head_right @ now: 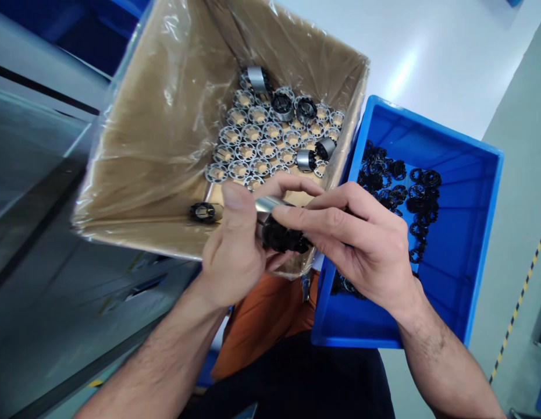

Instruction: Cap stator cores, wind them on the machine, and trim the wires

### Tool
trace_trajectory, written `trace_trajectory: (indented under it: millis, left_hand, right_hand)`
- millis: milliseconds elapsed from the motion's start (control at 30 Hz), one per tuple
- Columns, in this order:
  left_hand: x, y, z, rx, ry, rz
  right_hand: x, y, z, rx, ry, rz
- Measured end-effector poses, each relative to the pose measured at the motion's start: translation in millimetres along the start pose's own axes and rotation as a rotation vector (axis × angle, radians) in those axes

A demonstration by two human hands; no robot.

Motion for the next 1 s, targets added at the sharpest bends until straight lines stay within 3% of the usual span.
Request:
trace_trajectory:
  millis: [200, 367, 467, 600, 733, 867, 1000]
  left_hand:
    - [-0.1, 0.8, 0.5, 0.013, 0.046, 0.044]
    - [-3.1, 3.7, 3.6, 0.057, -0.032, 0.000]
    - [-4.0, 4.8, 4.3, 0.073, -0.026, 0.001]
    - [-3.2, 2.8, 4.2, 0.034, 0.022, 0.068]
    - [-0.9, 0.1, 4.8, -0.029, 0.040, 0.110]
    - [0.5, 0.2, 4.6, 0.002, 0.060, 0.128]
    - [2.2, 0.0, 1.9, -0.006, 0.033, 0.059]
  right_hand:
    - [-2.2, 0.6, -1.2, -0.031, 0.020, -0.055]
    - [-2.9, 3.2, 0.2, -0.033, 0.041, -0.030]
    - [-4.9, 5.2, 0.6, 0.043, 0.028, -0.016]
    - [-6.3, 5.0, -0.2, 0.150, 0.102, -0.056]
    - [-4.9, 3.5, -2.3, 0.094, 0.078, -0.103]
    - [-1.7, 2.6, -4.8, 0.103, 0.020, -0.138]
    - [-3.1, 6.8, -5.2, 0.041, 0.043, -0.070]
Point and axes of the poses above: each hand's wrist, its own z-axis towards the middle knuckle, its own x-axis out of the back of the hand, y = z × x, the point moved 3 cm from there along z, towards the middle knuckle, and after that the axes turned 12 degrees about x, right-handed, at the moved point
